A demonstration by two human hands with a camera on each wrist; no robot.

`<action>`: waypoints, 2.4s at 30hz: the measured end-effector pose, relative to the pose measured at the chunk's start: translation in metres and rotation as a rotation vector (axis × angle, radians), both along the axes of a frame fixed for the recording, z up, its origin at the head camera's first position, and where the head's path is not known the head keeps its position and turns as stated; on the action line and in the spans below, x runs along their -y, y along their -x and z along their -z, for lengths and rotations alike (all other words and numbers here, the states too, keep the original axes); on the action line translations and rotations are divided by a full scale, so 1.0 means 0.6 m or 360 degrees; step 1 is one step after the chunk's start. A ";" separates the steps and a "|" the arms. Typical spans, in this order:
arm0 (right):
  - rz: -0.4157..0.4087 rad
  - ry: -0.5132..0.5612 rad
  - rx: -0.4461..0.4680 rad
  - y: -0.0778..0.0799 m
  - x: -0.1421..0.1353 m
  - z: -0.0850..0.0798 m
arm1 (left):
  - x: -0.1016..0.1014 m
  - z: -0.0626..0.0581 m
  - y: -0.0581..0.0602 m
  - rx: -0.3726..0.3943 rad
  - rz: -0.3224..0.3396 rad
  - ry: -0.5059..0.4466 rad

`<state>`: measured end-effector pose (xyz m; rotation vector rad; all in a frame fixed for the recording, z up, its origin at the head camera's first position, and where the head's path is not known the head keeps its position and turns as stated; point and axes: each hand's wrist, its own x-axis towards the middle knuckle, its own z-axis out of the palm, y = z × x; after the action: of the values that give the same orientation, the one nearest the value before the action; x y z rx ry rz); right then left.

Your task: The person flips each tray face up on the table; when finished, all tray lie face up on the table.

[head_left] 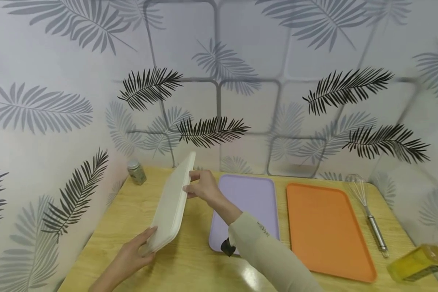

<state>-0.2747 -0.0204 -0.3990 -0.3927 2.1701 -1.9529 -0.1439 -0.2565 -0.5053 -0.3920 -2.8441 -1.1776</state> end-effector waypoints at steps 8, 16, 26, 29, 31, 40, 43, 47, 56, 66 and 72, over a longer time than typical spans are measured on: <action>0.0030 0.0020 0.0023 -0.002 0.012 -0.026 | -0.032 -0.017 -0.009 0.0069 -0.0008 -0.0194; 0.0038 0.0070 0.0020 -0.007 0.026 -0.042 | -0.051 -0.035 -0.007 -0.0288 0.0162 -0.0210; 0.0086 -0.0016 0.0008 -0.009 0.044 -0.055 | -0.079 -0.086 -0.008 -0.0585 0.0165 -0.0221; 0.0071 -0.0027 -0.0007 -0.010 0.046 -0.057 | -0.088 -0.098 -0.011 -0.0652 0.0172 -0.0210; 0.0061 -0.0039 -0.0009 -0.011 0.048 -0.057 | -0.090 -0.101 -0.014 -0.0657 0.0145 -0.0199; 0.0040 -0.0008 0.0007 -0.014 0.060 -0.050 | -0.080 -0.119 -0.026 -0.0653 0.0006 -0.0126; 0.0015 0.0032 0.0005 -0.015 0.067 -0.047 | -0.077 -0.131 -0.033 -0.0640 -0.0063 -0.0047; 0.0001 0.0071 0.0018 -0.017 0.076 -0.043 | -0.075 -0.142 -0.039 -0.0650 -0.0118 0.0016; 0.0199 -0.0372 -0.0048 -0.010 0.061 0.047 | -0.068 -0.148 -0.032 -0.0806 -0.0151 0.0059; 0.0140 -0.1003 -0.0045 -0.031 0.042 0.180 | -0.043 -0.150 -0.030 -0.0693 -0.0255 0.0099; 0.0123 -0.1249 -0.0127 -0.041 0.047 0.190 | -0.023 -0.157 -0.027 -0.0292 -0.0338 -0.0060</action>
<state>-0.2502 -0.0488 -0.5129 -0.2480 2.7909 -0.9738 -0.1278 -0.2427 -0.4111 -0.1798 -2.6261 -1.0928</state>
